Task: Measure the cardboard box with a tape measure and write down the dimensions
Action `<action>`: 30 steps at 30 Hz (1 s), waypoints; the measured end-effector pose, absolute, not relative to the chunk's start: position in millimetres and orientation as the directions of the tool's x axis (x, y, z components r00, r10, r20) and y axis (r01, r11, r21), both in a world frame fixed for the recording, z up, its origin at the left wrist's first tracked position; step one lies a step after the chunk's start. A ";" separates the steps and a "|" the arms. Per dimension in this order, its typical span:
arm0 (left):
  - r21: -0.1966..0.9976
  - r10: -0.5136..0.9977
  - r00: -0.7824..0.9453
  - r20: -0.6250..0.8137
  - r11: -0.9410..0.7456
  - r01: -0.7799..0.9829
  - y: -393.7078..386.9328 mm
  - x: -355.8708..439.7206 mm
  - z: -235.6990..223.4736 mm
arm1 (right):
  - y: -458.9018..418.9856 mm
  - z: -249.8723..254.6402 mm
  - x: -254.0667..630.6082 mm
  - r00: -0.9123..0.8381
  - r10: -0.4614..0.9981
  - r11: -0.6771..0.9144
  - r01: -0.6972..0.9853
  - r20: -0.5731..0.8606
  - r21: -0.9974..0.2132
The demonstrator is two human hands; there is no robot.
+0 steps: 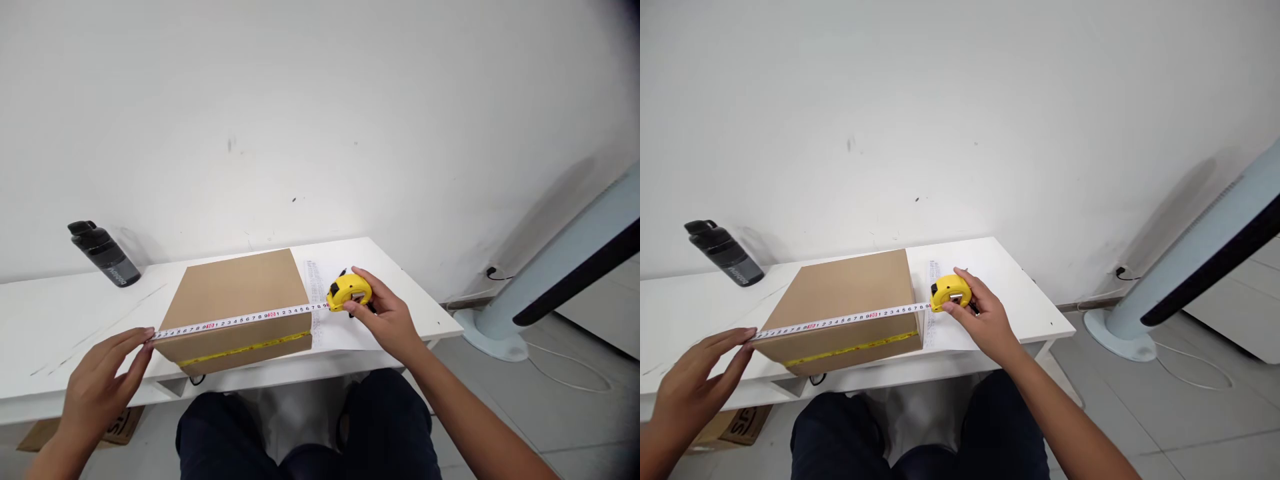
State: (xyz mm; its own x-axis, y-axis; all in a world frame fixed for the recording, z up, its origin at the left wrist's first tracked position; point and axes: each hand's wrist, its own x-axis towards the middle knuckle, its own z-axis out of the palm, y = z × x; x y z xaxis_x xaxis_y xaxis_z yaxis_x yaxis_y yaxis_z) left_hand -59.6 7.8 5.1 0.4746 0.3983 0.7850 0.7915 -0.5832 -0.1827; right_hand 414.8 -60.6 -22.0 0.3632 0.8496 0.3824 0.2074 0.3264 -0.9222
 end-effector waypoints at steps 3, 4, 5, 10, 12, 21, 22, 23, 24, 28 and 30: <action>-0.126 0.448 0.495 0.745 -0.633 0.764 3.6 -59.3 8.0 | -58.2 -16.5 411.1 0.313 0.857 0.334 0.266 0.408 -0.905; -0.102 0.472 0.503 0.724 -0.648 0.755 2.6 -59.1 8.9 | -56.6 -14.8 409.2 0.297 0.859 0.340 0.278 0.417 -0.899; -0.083 0.482 0.505 0.715 -0.660 0.747 1.5 -58.4 9.3 | -54.8 -13.5 407.4 0.280 0.861 0.348 0.287 0.425 -0.893; -0.063 0.455 0.422 0.784 -0.618 0.783 -6.0 -43.3 2.7 | -44.8 -11.4 403.6 0.204 0.866 0.385 0.308 0.456 -0.870; -0.025 0.464 0.359 0.810 -0.584 0.811 -9.0 -34.9 -2.8 | -41.3 -11.4 405.2 0.176 0.874 0.384 0.320 0.452 -0.866; 0.080 0.501 0.230 0.834 -0.523 0.849 -9.7 -27.0 -17.9 | -36.5 -11.3 407.1 0.170 0.878 0.377 0.328 0.446 -0.866; 0.076 0.502 0.235 0.832 -0.522 0.849 -9.5 -27.4 -17.4 | -37.3 -10.9 407.6 0.175 0.877 0.371 0.348 0.448 -0.861; 0.077 0.511 0.235 0.827 -0.517 0.852 -9.5 -27.7 -16.8 | -38.1 -10.5 408.6 0.178 0.875 0.366 0.369 0.451 -0.855; 0.079 0.516 0.235 0.824 -0.515 0.853 -9.7 -27.8 -16.0 | -38.9 -10.0 410.2 0.178 0.872 0.363 0.388 0.456 -0.847; 0.076 0.509 0.250 0.824 -0.535 0.841 -11.2 -27.6 -13.7 | -41.8 -8.2 420.1 0.181 0.872 0.350 0.418 0.454 -0.839; 0.073 0.500 0.250 0.829 -0.541 0.838 -11.7 -27.0 -13.4 | -42.8 -7.9 423.9 0.198 0.879 0.330 0.405 0.434 -0.852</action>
